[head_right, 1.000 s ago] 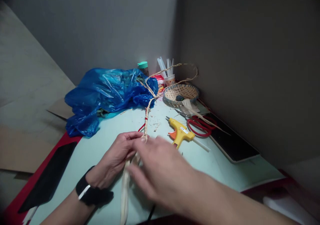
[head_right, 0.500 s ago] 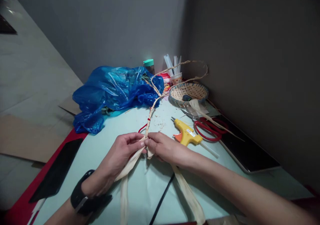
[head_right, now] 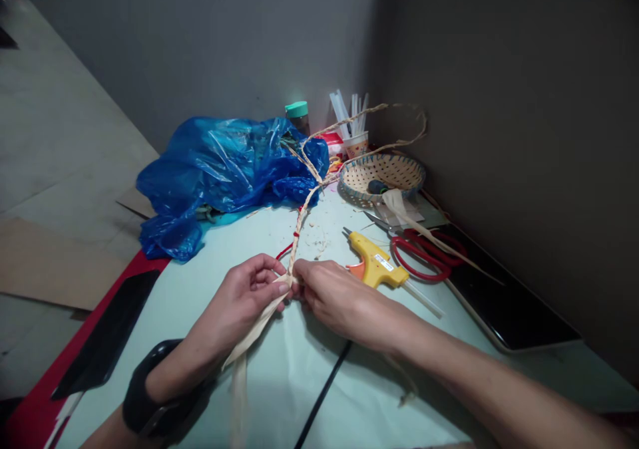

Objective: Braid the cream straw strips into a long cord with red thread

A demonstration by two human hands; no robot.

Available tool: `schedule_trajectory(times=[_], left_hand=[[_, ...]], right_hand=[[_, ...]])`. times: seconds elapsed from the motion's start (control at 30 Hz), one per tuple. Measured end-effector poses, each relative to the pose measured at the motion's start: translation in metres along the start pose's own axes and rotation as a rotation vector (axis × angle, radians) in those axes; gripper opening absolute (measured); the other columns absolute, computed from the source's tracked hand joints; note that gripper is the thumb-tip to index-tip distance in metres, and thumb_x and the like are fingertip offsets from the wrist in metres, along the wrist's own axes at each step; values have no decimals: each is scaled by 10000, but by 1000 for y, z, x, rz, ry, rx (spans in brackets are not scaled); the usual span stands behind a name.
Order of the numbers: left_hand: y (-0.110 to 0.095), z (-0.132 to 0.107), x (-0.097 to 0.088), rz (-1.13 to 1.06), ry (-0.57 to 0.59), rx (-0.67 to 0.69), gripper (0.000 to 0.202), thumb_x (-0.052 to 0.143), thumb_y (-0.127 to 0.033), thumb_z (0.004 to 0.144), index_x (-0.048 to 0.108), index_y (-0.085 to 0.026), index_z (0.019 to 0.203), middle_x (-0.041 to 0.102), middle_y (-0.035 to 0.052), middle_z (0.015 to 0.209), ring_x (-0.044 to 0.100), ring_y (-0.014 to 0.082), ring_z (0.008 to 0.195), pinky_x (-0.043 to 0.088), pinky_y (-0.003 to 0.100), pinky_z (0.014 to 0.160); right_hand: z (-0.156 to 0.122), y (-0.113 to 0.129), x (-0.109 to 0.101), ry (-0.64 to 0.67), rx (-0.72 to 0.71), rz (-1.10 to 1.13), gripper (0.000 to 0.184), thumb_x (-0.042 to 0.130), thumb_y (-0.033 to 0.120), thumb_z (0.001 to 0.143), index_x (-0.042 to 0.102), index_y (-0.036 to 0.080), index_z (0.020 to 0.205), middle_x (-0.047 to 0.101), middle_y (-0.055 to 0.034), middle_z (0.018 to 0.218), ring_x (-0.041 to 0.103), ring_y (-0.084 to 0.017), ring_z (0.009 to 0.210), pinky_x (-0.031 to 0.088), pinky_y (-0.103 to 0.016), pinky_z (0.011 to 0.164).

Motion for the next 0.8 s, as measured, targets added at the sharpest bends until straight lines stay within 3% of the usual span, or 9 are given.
schedule_trajectory(times=[0.2, 0.37, 0.6, 0.7, 0.8], left_hand=[[-6, 0, -2, -31, -1, -19, 169, 645, -248, 763, 525, -171, 853, 590, -21, 655, 584, 118, 603, 426, 214, 577], [-7, -1, -1, 4, 16, -29, 160, 634, -260, 767, 521, -183, 850, 534, -47, 617, 559, 113, 586, 393, 198, 544], [-8, -6, -6, 322, -33, 62, 102, 550, -292, 834, 539, -215, 900, 590, -34, 634, 560, 131, 597, 387, 223, 565], [-16, -9, -8, 459, -39, 67, 168, 519, -350, 858, 547, -209, 772, 615, -15, 628, 545, 134, 584, 361, 234, 556], [-28, -13, -10, 635, -125, 116, 250, 510, -367, 865, 539, -201, 680, 587, -15, 600, 477, 119, 544, 316, 237, 537]], right_hand=[[-2, 4, 0, -83, 112, 190, 207, 349, 251, 928, 493, 174, 800, 561, -18, 766, 504, -148, 719, 347, -257, 622], [0, 4, 3, -158, 113, 153, 279, 378, 332, 947, 470, 175, 735, 530, 4, 695, 484, -132, 668, 304, -252, 595], [-1, 4, -3, -227, 133, 76, 273, 422, 307, 915, 499, 169, 692, 471, 29, 605, 410, -104, 580, 244, -243, 548], [-3, 6, -6, -238, 130, 56, 270, 430, 306, 907, 523, 170, 694, 467, 31, 577, 396, -97, 549, 233, -242, 536], [-6, 7, -6, -246, 143, 39, 270, 431, 303, 904, 536, 173, 692, 473, 30, 560, 385, -94, 522, 223, -247, 528]])
Point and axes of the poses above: each hand's wrist, its own z-axis towards the middle knuckle, its own x-axis out of the palm, y = z × x, the point moved 5 cm from there along z, towards the middle knuckle
